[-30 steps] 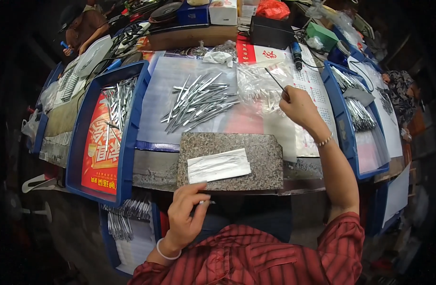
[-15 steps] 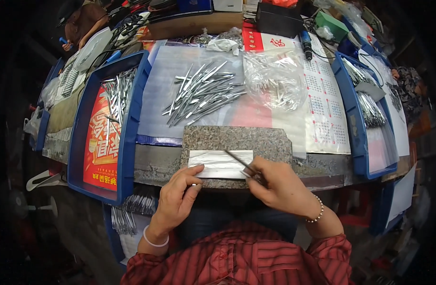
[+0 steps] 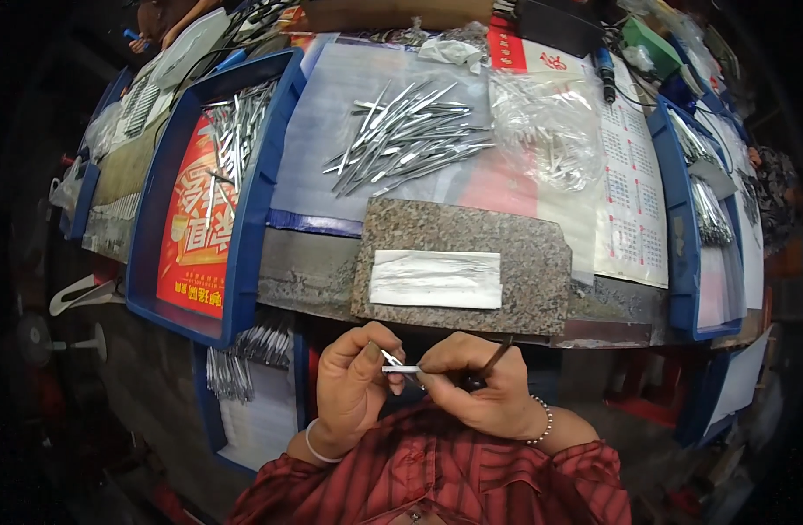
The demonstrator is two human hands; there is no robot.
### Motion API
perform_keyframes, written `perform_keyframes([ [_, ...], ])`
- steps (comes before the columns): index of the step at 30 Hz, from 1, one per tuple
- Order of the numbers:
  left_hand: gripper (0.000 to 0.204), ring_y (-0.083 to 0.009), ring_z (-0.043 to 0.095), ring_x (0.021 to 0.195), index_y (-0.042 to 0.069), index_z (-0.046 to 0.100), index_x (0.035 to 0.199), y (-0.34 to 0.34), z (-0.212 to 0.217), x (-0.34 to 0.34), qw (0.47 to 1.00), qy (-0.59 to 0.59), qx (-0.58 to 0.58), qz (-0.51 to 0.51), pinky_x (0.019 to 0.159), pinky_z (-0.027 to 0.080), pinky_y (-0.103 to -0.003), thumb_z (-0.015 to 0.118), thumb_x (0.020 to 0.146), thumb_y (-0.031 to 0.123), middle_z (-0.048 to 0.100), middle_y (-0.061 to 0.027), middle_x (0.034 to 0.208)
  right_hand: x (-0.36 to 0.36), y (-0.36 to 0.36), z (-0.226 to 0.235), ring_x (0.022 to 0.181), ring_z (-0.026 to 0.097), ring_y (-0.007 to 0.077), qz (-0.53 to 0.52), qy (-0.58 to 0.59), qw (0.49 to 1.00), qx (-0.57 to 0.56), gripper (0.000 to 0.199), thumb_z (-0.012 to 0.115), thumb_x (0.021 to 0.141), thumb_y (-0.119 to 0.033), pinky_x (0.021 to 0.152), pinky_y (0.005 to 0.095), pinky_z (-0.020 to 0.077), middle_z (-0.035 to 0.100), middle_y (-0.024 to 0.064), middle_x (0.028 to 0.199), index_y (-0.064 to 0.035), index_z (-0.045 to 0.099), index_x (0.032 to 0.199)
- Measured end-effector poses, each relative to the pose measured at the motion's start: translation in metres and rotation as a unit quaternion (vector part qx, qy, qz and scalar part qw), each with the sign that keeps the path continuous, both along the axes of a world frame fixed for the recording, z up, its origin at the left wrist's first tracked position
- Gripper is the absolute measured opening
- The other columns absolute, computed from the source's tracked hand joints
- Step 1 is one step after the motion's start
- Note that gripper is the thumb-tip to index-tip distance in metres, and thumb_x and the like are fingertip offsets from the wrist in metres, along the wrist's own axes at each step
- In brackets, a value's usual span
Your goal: The user is seen sorting and assembling small metal components on a workbench in an industrial setting.
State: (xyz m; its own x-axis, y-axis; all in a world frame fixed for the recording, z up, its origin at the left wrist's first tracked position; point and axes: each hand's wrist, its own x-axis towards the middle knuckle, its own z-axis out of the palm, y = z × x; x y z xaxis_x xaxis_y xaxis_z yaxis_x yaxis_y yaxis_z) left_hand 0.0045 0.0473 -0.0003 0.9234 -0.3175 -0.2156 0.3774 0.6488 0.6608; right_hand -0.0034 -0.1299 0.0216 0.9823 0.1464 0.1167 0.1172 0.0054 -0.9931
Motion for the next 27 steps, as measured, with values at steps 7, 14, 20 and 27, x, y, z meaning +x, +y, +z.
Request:
perform_keyframes([
  [7, 0.022, -0.0078, 0.059, 0.073, -0.003, 0.062, 0.109, 0.006, -0.002, 0.0, 1.0, 0.005, -0.004, 0.01, 0.065, 0.052, -0.022, 0.056, 0.098, 0.015, 0.062, -0.0056, 0.091, 0.003, 0.0, 0.007, 0.055, 0.064, 0.0195, 0.019, -0.132, 0.977, -0.169, 0.017, 0.071, 0.077, 0.001, 0.047, 0.0269, 0.0459, 0.065, 0.0085, 0.069, -0.0003, 0.07, 0.093],
  [14, 0.022, -0.0071, 0.059, 0.071, -0.003, 0.062, 0.109, 0.006, -0.002, -0.001, 1.0, -0.008, -0.001, 0.011, 0.064, 0.052, -0.022, 0.056, 0.098, 0.015, 0.062, -0.0044, 0.089, 0.002, -0.002, 0.004, 0.049, 0.061, 0.019, 0.026, -0.187, 0.957, -0.219, 0.021, 0.069, 0.077, 0.001, 0.044, 0.0283, 0.0443, 0.061, 0.0076, 0.063, -0.0002, 0.068, 0.097],
  [20, 0.02, -0.0062, 0.059, 0.07, -0.003, 0.062, 0.108, 0.004, 0.0, 0.0, 0.998, -0.027, 0.044, 0.018, 0.063, 0.052, -0.021, 0.056, 0.098, 0.014, 0.062, -0.0045, 0.088, 0.002, -0.001, -0.003, 0.044, 0.055, 0.0187, 0.043, -0.239, 0.947, -0.208, 0.026, 0.069, 0.077, 0.001, 0.041, 0.0287, 0.0415, 0.054, 0.0041, 0.057, 0.0023, 0.065, 0.102],
  [27, 0.018, -0.0061, 0.059, 0.069, -0.003, 0.063, 0.104, 0.006, -0.003, 0.002, 0.991, -0.054, 0.122, 0.025, 0.063, 0.051, -0.021, 0.056, 0.098, 0.013, 0.062, -0.0041, 0.088, 0.0, 0.002, -0.004, 0.045, 0.053, 0.0169, 0.083, -0.23, 0.938, -0.246, 0.029, 0.072, 0.072, -0.001, 0.039, 0.0297, 0.0407, 0.049, 0.0033, 0.058, 0.0031, 0.065, 0.1],
])
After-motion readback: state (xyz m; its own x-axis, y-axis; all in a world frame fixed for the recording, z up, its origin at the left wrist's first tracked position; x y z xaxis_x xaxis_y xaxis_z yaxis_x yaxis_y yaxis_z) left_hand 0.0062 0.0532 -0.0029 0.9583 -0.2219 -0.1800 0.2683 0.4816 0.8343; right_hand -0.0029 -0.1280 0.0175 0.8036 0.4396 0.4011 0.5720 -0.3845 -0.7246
